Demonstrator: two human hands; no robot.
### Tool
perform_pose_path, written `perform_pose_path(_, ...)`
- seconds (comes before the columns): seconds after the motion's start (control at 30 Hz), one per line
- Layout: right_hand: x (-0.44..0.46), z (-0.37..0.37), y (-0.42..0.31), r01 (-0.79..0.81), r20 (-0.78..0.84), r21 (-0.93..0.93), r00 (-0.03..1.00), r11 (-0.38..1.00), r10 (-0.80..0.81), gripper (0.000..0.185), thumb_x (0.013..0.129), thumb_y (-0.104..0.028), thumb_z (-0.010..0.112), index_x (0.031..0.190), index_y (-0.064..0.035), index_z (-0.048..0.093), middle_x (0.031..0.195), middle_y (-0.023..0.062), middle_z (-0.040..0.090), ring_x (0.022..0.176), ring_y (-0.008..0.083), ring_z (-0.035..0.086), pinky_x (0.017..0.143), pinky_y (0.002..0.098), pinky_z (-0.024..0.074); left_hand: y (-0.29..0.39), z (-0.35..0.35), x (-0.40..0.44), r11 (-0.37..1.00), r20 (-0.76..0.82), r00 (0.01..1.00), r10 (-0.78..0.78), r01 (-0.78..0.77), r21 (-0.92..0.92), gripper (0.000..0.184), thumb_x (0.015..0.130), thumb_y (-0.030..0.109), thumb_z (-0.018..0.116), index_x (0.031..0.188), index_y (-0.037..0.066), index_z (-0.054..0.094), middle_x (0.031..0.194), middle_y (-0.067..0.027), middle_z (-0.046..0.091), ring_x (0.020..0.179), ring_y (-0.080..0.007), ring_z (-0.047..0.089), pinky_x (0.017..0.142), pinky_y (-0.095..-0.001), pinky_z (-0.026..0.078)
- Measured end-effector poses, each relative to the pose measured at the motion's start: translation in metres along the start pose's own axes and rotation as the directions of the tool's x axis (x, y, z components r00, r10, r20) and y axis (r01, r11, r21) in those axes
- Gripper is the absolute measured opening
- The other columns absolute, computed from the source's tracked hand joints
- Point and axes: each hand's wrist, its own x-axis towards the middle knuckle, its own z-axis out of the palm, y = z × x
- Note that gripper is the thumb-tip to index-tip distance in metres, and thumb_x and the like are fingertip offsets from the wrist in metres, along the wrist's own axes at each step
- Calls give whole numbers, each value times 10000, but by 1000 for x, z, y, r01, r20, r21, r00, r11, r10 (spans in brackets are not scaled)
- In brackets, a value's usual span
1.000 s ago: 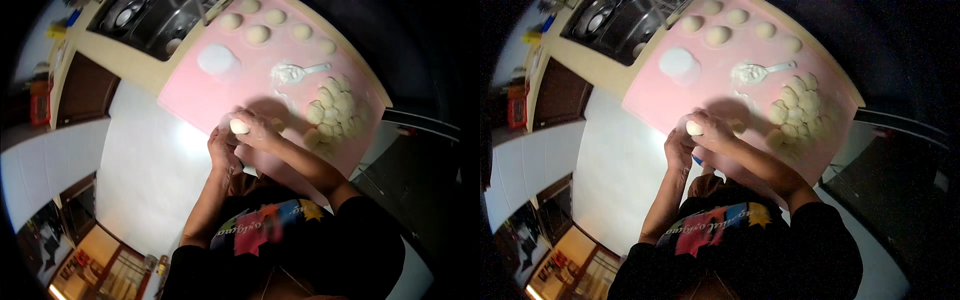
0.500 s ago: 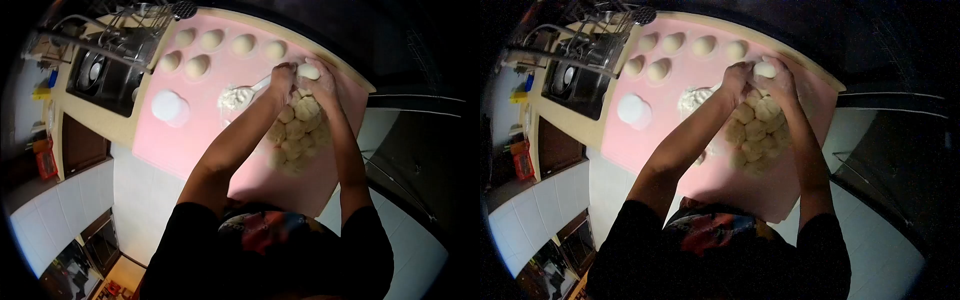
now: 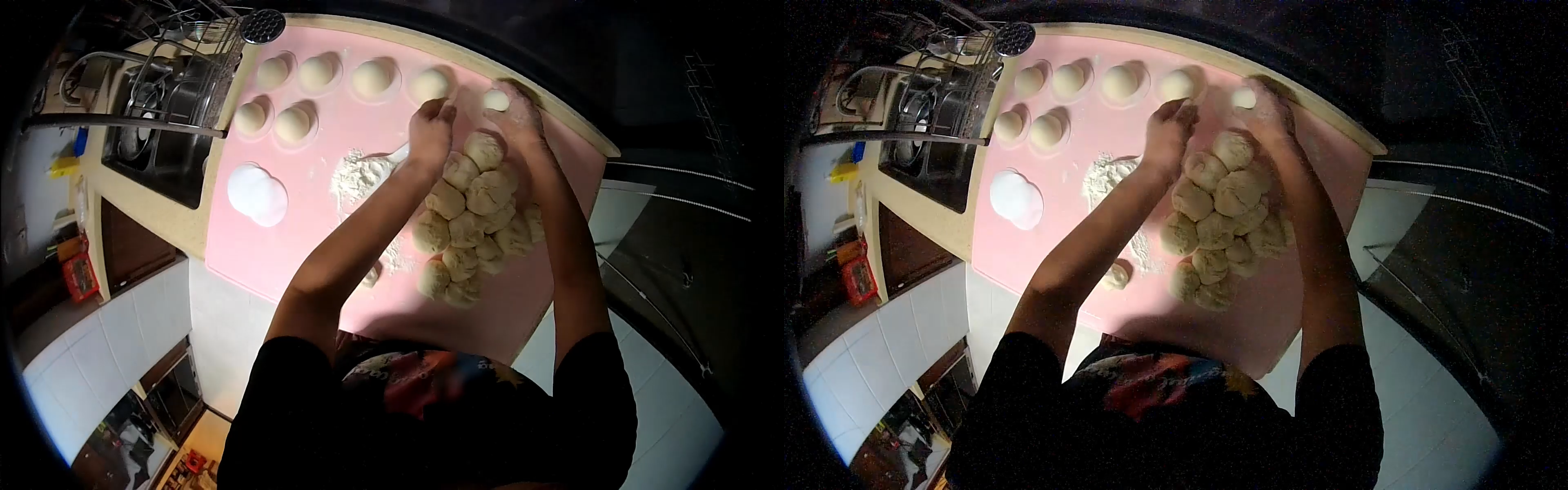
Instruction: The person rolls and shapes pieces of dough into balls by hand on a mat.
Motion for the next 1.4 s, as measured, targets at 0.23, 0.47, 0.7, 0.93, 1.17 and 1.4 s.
perform_pose_path(0.23, -3, 10, 2, 193, -34, -156, 979, 969, -200, 642, 742, -212, 788, 1334, -139, 552, 1309, 149, 607, 1217, 343, 573, 1025, 424, 462, 5, -73, -70, 988, -142, 989, -27, 4, -157, 225, 963, 140, 642, 1124, -17, 650, 991, -76, 683, 896, -152, 617, 803, -294, 494)
perform_pose_path(0.47, -3, 6, -8, 129, 28, -209, 992, 969, -126, 682, 801, -254, 767, 1409, -92, 501, 1337, 174, 590, 1216, 361, 564, 1039, 413, 448, -17, -144, -115, 989, -301, 946, 118, -140, -53, 198, 977, 84, 609, 1140, -24, 644, 1002, -84, 699, 892, -149, 640, 808, -284, 506)
perform_pose_path(0.7, -26, -47, 16, 22, -313, 39, 950, 999, -9, 636, 883, -296, 749, 1408, -38, 499, 1329, 177, 619, 1131, 276, 658, 959, 385, 504, -29, -199, -172, 995, -468, 881, 70, -31, 90, 249, 985, 80, 594, 1186, -64, 619, 1005, -106, 687, 823, -145, 611, 761, -290, 515)
perform_pose_path(0.93, -11, 2, 14, 217, -108, 125, 973, 968, -204, 601, 835, -230, 763, 1358, -28, 546, 1247, 190, 641, 1157, 310, 622, 1000, 378, 464, -71, -225, -215, 990, -447, 894, 1, 63, 129, 207, 990, 51, 566, 1150, -60, 634, 895, -48, 664, 743, -78, 565, 654, -219, 467)
perform_pose_path(1.17, 5, 18, -6, 353, -55, -242, 925, 904, -376, 570, 743, -154, 762, 1288, -101, 607, 1246, 196, 625, 1194, 383, 562, 1044, 439, 437, -83, -226, -217, 996, -418, 906, 70, -39, 83, 257, 997, 28, 557, 1234, -24, 640, 960, -7, 652, 801, -52, 562, 710, -199, 478)
perform_pose_path(1.4, 9, 9, -6, 323, -53, -186, 940, 928, -337, 584, 693, -139, 787, 1250, -78, 625, 1238, 193, 628, 1178, 384, 570, 1029, 445, 448, -88, -231, -217, 987, -387, 916, 107, -51, 152, 270, 993, 21, 548, 1243, -14, 644, 895, 3, 638, 752, -54, 556, 707, -197, 479)
